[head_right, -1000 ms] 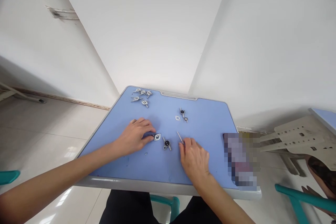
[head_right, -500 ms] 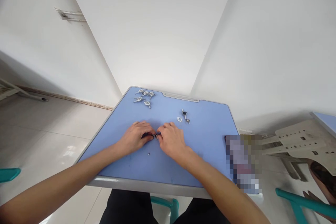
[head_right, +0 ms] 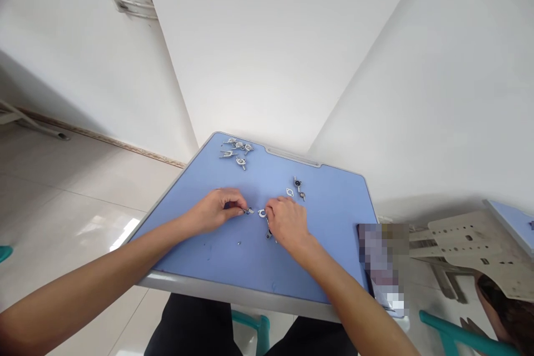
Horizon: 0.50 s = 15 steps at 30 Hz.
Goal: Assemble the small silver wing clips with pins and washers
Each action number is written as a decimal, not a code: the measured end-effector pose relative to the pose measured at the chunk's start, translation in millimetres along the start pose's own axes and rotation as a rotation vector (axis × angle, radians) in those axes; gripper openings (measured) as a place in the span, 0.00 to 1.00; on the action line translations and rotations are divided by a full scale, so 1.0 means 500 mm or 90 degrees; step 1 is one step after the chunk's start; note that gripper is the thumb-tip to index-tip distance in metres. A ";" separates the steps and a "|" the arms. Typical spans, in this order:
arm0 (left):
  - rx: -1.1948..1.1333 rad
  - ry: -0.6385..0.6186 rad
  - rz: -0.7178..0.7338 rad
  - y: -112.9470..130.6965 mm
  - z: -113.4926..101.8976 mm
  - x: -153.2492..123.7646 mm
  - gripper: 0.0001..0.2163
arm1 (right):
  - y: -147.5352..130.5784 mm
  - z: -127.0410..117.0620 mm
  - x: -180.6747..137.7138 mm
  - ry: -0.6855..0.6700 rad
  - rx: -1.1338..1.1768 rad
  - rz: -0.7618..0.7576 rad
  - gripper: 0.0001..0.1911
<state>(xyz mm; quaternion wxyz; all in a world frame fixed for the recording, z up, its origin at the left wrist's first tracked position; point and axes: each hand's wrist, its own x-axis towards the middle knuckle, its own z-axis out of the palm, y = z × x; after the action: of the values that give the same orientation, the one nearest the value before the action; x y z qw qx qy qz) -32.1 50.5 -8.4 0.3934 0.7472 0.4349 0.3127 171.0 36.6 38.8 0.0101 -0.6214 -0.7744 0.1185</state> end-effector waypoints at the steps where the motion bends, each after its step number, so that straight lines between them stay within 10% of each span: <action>1: -0.009 0.003 -0.003 0.002 0.001 0.000 0.05 | -0.004 -0.004 -0.003 0.003 0.026 0.002 0.13; 15: -0.104 0.082 0.123 0.048 0.058 -0.003 0.05 | 0.021 -0.020 -0.044 -0.086 0.439 0.087 0.10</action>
<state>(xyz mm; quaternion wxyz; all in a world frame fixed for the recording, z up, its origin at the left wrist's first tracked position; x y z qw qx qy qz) 0.5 32.4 -2.5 0.3920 0.7295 0.3586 0.4307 187.5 19.3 49.5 0.1603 -0.6229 -0.6443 0.4138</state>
